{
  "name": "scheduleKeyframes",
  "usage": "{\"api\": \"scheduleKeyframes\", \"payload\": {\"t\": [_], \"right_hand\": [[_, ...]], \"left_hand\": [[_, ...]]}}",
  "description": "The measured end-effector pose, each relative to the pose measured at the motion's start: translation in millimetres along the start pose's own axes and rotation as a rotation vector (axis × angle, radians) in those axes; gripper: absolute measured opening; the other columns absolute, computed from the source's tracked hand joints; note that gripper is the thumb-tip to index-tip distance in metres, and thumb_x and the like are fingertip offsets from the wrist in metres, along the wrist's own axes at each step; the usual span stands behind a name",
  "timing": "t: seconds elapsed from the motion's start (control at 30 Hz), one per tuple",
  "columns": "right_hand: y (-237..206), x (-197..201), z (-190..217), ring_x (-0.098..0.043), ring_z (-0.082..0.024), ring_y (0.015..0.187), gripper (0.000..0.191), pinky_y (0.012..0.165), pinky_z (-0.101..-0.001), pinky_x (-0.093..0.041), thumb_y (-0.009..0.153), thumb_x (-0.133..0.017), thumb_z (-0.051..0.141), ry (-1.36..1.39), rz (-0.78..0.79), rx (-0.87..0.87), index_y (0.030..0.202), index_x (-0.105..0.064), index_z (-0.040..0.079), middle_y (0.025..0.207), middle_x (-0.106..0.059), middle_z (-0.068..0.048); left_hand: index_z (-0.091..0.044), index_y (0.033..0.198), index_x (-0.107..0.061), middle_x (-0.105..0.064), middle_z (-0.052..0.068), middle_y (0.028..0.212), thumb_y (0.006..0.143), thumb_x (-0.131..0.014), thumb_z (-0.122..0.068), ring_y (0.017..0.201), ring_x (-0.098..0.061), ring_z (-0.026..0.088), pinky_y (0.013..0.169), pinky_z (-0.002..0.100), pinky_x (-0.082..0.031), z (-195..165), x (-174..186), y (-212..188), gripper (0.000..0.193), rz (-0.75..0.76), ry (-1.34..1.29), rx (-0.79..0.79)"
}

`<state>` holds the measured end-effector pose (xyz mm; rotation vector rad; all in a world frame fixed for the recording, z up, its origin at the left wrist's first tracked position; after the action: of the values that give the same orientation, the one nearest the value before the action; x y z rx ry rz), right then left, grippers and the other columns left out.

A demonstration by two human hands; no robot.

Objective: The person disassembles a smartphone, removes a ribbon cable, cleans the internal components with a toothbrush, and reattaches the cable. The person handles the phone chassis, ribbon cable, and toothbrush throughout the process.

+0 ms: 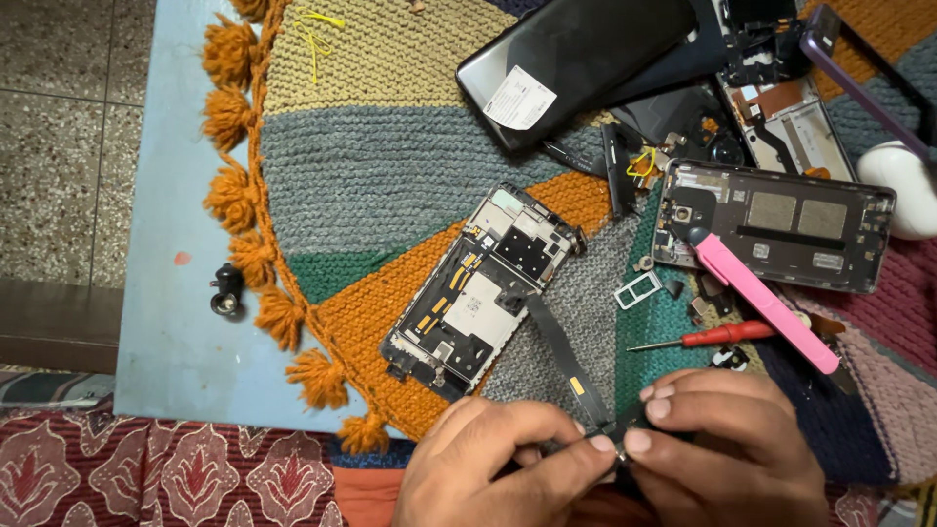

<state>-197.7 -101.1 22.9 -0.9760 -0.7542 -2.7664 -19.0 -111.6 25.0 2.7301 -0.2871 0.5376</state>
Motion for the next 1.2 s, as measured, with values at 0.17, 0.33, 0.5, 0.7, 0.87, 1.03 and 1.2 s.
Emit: {"api": "scheduleKeyframes", "payload": {"t": [0.17, 0.33, 0.5, 0.7, 0.87, 1.03, 1.2], "right_hand": [[2.0, -1.3, -1.0, -0.068, -0.019, 0.097, 0.031, 0.086, -0.0316, -0.06, 0.068, -0.089, 0.01, 0.0, 0.025, 0.064, 0.092, -0.069, 0.015, 0.103, -0.063, -0.002], [4.5, -3.1, 5.1, -0.066, -0.019, 0.096, 0.024, 0.088, -0.0367, -0.059, 0.072, -0.086, 0.004, 0.044, -0.027, 0.17, 0.092, -0.074, 0.01, 0.101, -0.063, -0.003], [-0.5, 4.7, -12.3, -0.067, -0.026, 0.102, 0.025, 0.089, -0.0416, -0.065, 0.081, -0.076, 0.003, 0.3, -0.011, 0.035, 0.104, -0.067, 0.006, 0.104, -0.062, -0.009], [-38.2, 5.8, -78.8, -0.071, -0.031, 0.098, 0.015, 0.086, -0.0444, -0.061, 0.11, -0.067, -0.006, 0.99, -0.441, -0.482, 0.118, -0.056, -0.002, 0.106, -0.066, -0.02], [-44.4, -6.2, -85.0, -0.068, -0.032, 0.097, 0.049, 0.078, -0.044, -0.056, 0.102, -0.066, -0.005, 1.202, -0.43, -0.684, 0.147, -0.051, 0.007, 0.116, -0.067, -0.017], [-35.1, -13.1, -71.9, -0.066, -0.032, 0.099, 0.055, 0.075, -0.0462, -0.054, 0.101, -0.057, -0.002, 1.259, -0.343, -0.729, 0.154, -0.047, 0.01, 0.118, -0.065, -0.019], [-43.0, -12.6, -75.5, -0.068, -0.036, 0.097, 0.041, 0.076, -0.05, -0.054, 0.102, -0.054, 0.002, 1.229, -0.301, -0.838, 0.142, -0.048, 0.005, 0.113, -0.065, -0.021]], "left_hand": [[-0.017, 0.101, -0.081, -0.07, -0.005, 0.095, 0.082, -0.084, -0.014, 0.074, -0.062, 0.01, 0.068, 0.027, -0.049, -2.0, 0.6, -3.9, 0.02, 0.021, 0.058, -0.04], [-0.015, 0.1, -0.078, -0.07, -0.003, 0.098, 0.083, -0.082, -0.014, 0.081, -0.067, 0.014, 0.072, 0.03, -0.05, 1.4, 1.4, -12.3, 0.017, 0.019, 0.07, -0.084], [-0.012, 0.104, -0.075, -0.072, 0.0, 0.103, 0.082, -0.082, -0.011, 0.087, -0.071, 0.016, 0.079, 0.032, -0.053, 11.7, 20.6, -20.1, 0.023, -0.11, 0.19, -0.07], [-0.007, 0.12, -0.067, -0.068, 0.009, 0.122, 0.079, -0.087, -0.025, 0.11, -0.065, 0.029, 0.098, 0.042, -0.046, 36.2, 55.6, -31.4, 0.049, -0.211, 0.49, 0.079], [-0.005, 0.134, -0.06, -0.06, 0.014, 0.138, 0.071, -0.086, -0.043, 0.125, -0.054, 0.034, 0.106, 0.05, -0.032, 53.5, 54.1, -40.1, 0.078, -0.109, 0.615, 0.197], [-0.006, 0.134, -0.06, -0.064, 0.01, 0.135, 0.076, -0.084, -0.041, 0.126, -0.055, 0.03, 0.107, 0.049, -0.032, 54.5, 53.0, -47.3, 0.072, -0.126, 0.577, 0.192], [-0.008, 0.129, -0.065, -0.067, 0.006, 0.13, 0.077, -0.085, -0.038, 0.123, -0.056, 0.028, 0.103, 0.047, -0.032, 49.1, 42.4, -54.0, 0.063, -0.114, 0.575, 0.172]]}}
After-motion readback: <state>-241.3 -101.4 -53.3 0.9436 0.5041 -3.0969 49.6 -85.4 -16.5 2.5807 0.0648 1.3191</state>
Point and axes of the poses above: each hand's wrist, its own y-axis towards the middle knuckle, its own x-axis out of the back of the hand, z = x × y, the point moved 8 cm from there along y, towards the middle knuckle
